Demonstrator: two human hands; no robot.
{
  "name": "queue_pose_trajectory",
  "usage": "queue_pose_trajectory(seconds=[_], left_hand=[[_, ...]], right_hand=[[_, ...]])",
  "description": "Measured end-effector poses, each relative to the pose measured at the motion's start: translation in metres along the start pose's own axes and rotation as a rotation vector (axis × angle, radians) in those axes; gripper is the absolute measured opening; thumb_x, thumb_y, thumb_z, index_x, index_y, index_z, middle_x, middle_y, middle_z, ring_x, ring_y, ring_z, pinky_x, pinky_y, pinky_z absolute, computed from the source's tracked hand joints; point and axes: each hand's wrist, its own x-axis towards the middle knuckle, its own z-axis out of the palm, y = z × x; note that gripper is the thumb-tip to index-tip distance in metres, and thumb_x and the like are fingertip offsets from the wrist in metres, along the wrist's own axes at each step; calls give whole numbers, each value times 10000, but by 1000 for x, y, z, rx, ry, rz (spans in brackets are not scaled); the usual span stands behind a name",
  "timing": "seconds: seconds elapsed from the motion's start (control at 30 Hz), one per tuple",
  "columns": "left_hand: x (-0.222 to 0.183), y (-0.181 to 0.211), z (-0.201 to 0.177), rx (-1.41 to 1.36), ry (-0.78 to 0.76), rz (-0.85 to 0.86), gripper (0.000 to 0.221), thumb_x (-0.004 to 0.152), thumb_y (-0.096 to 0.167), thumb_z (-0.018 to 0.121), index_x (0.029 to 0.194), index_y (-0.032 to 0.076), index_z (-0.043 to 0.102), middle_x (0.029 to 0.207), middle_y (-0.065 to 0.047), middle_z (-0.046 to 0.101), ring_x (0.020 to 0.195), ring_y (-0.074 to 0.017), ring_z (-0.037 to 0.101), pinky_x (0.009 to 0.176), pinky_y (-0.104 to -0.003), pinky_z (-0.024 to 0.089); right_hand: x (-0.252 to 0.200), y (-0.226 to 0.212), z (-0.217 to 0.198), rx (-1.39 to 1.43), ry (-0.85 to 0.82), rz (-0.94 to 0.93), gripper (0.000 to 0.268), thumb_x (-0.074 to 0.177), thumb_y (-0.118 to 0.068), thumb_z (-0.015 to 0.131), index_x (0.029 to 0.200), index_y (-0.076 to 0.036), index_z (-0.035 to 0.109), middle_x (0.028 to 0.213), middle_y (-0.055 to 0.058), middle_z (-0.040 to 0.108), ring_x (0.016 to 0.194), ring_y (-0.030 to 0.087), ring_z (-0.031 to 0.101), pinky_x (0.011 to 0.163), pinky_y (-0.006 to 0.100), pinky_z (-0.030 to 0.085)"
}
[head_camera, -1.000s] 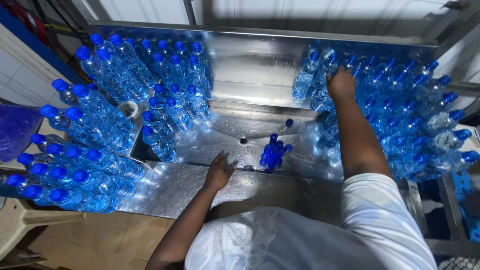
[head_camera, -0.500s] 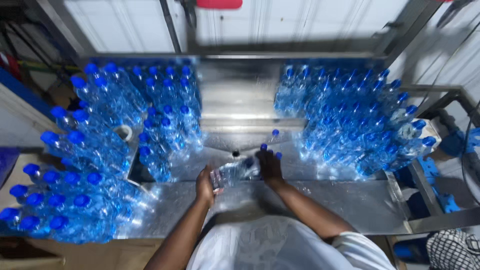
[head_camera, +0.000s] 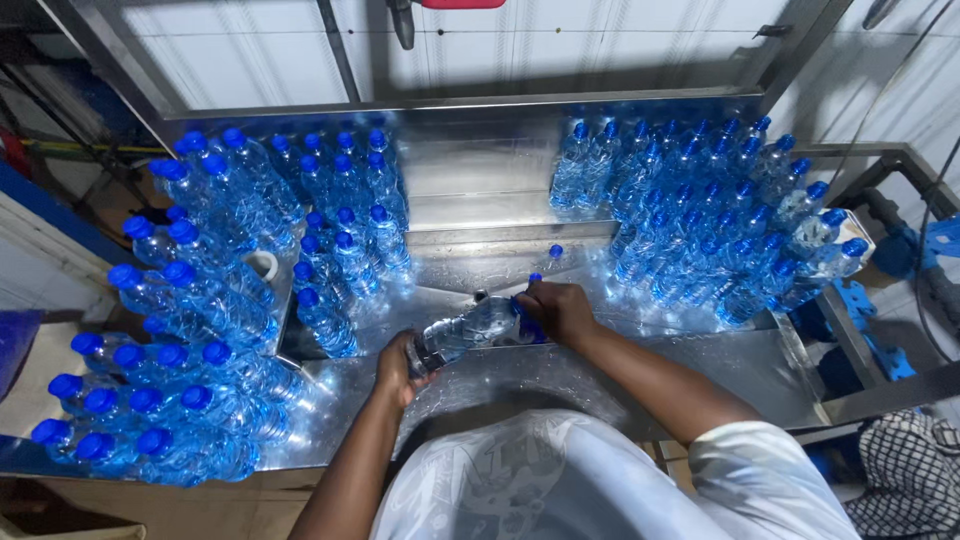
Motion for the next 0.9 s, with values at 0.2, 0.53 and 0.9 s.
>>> queue_pose_trajectory(seconds=[0.2,0.53,0.9], left_hand=[[-17,-13,5,82,-81,-37,391,979,465,678,1081,87,668,869,-150,733,671,-339,780,439,-413,593],[5,-5,-18,23,-167,-140,326,958,395,704,947,69,691,728,-172,717,549,-393,739,347,-446,553],[-20,17,-21,1679,-284,1400,576,935,606,623,1287,196,823,1252,-178,770,1071,-372,767,871,-494,652]], right_hand=[[14,13,14,-515,-80,-359,158,995,-341,713,1006,-209,798,886,59,672,1000,340,700,955,515,566],[-1,16,6,25,-47,-404,604,582,-442,1028,1058,-167,776,870,64,758,827,354,758,753,503,596],[-12,6,71,896,-558,1214,440,1142,-538,475,929,-154,514,651,-23,395,394,123,343,260,258,190]])
